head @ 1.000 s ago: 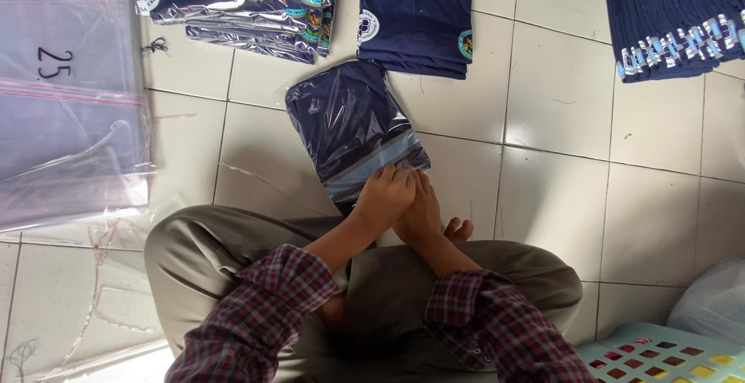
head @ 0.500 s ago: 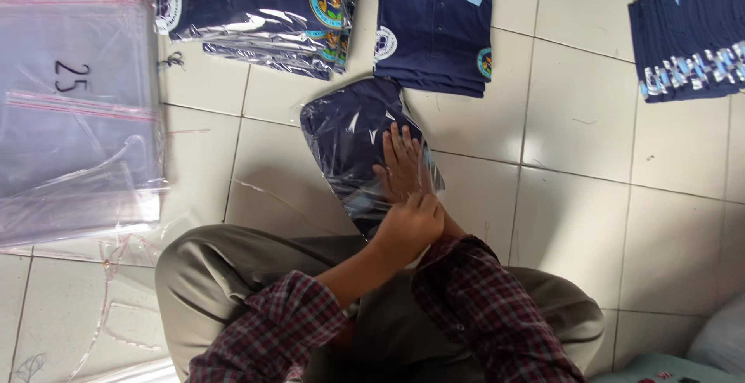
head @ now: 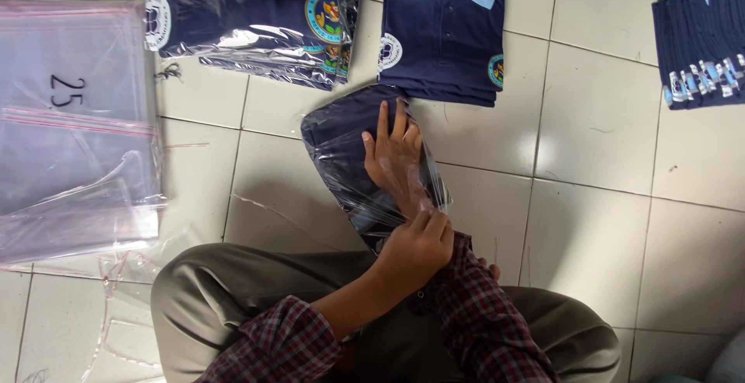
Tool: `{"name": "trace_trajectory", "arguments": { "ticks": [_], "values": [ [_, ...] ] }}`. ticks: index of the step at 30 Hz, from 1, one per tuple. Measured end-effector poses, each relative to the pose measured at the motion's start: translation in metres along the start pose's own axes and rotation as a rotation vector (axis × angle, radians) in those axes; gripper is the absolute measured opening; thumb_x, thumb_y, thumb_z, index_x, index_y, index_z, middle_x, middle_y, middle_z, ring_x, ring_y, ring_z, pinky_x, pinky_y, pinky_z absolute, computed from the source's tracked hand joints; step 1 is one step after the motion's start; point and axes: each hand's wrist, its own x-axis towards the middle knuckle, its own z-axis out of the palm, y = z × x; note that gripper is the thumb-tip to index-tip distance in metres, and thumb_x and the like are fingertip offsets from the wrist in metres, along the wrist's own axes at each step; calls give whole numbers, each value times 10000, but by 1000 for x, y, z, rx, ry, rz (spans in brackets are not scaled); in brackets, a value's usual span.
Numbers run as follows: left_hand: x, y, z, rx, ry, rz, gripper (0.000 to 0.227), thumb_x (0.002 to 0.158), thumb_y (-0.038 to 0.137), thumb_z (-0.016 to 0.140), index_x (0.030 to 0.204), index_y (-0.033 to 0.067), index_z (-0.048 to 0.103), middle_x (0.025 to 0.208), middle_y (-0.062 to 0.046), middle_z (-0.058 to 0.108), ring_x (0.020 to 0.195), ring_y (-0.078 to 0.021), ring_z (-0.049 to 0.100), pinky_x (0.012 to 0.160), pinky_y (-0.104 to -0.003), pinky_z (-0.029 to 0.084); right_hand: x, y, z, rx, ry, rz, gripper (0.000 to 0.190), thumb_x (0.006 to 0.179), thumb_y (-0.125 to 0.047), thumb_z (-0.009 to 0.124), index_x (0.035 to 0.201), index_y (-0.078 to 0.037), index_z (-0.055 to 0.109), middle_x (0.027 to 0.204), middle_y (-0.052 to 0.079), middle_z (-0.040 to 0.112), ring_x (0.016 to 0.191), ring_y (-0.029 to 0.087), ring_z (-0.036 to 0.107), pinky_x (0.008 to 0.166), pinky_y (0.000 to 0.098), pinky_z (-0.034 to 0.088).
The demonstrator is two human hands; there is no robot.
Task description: The person picks up folded shirts from the floor and places them into clear plastic bags, sealing each bag after inserting a shirt.
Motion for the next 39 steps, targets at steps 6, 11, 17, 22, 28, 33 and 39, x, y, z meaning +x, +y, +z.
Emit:
{"name": "trace_trajectory", "arguments": {
  "ticks": [6, 11, 17, 22, 28, 33, 39],
  "values": [
    [5, 4, -11, -65, -46, -1, 82, 860, 24, 759, 842, 51, 684, 833, -67, 573, 744, -205, 660, 412, -192, 411, -3, 5, 5, 309, -8, -127, 556, 1105, -247, 434, 1594, 2, 343, 1663, 243, 275, 1523, 489, 246, 1168, 623, 335],
    [-5, 8, 0, -44, -34, -27, 58, 883, 26, 729, 849, 50, 689, 842, -71, 572, 750, -209, 647, 433, -194, 410, 4, 0, 8, 213, 1, -143, 685, 1053, -477, 486, 1578, -43, 415, 1642, 227, 333, 1502, 460, 330, 1165, 573, 359],
    [-9, 14, -7, -5, -139, -104, 54, 896, 76, 710, 847, 71, 687, 860, -67, 587, 782, -207, 657, 458, -217, 445, -3, -14, -12, 216, 9, -181, 801, 969, -630, 582, 1582, -131, 449, 1646, 234, 326, 1497, 551, 263, 1170, 677, 250],
    [-12, 14, -6, -11, -161, -127, 133, 818, 33, 707, 741, 98, 619, 797, -69, 546, 690, -220, 617, 408, -245, 418, -13, -30, -18, 328, -81, -416, 516, 995, -472, 577, 1481, -303, 595, 1680, 141, 308, 1502, 583, 197, 1119, 771, 250],
    [-9, 8, -10, -30, -170, -151, 160, 821, 24, 722, 729, 97, 614, 792, -77, 543, 689, -236, 612, 420, -251, 416, -18, -42, -15, 187, -42, -541, 478, 1007, -547, 489, 1476, -474, 549, 1685, 97, 328, 1512, 573, 188, 1060, 837, 144],
    [1, 1, -25, -124, -249, -173, 216, 739, -14, 742, 677, 113, 579, 796, -68, 563, 695, -228, 619, 426, -261, 448, -26, -46, 3, 52, 24, -456, 702, 784, -504, 669, 1454, -588, 478, 1690, 83, 308, 1481, 616, 228, 945, 918, 205],
    [-4, 2, -21, -224, -297, -176, 194, 743, -24, 753, 697, 74, 592, 809, -99, 571, 712, -264, 637, 426, -280, 468, -35, -47, 6, 93, -37, -492, 677, 860, -354, 579, 1464, -623, 431, 1629, 147, 365, 1475, 634, 228, 1003, 882, 226]
  ]
}}
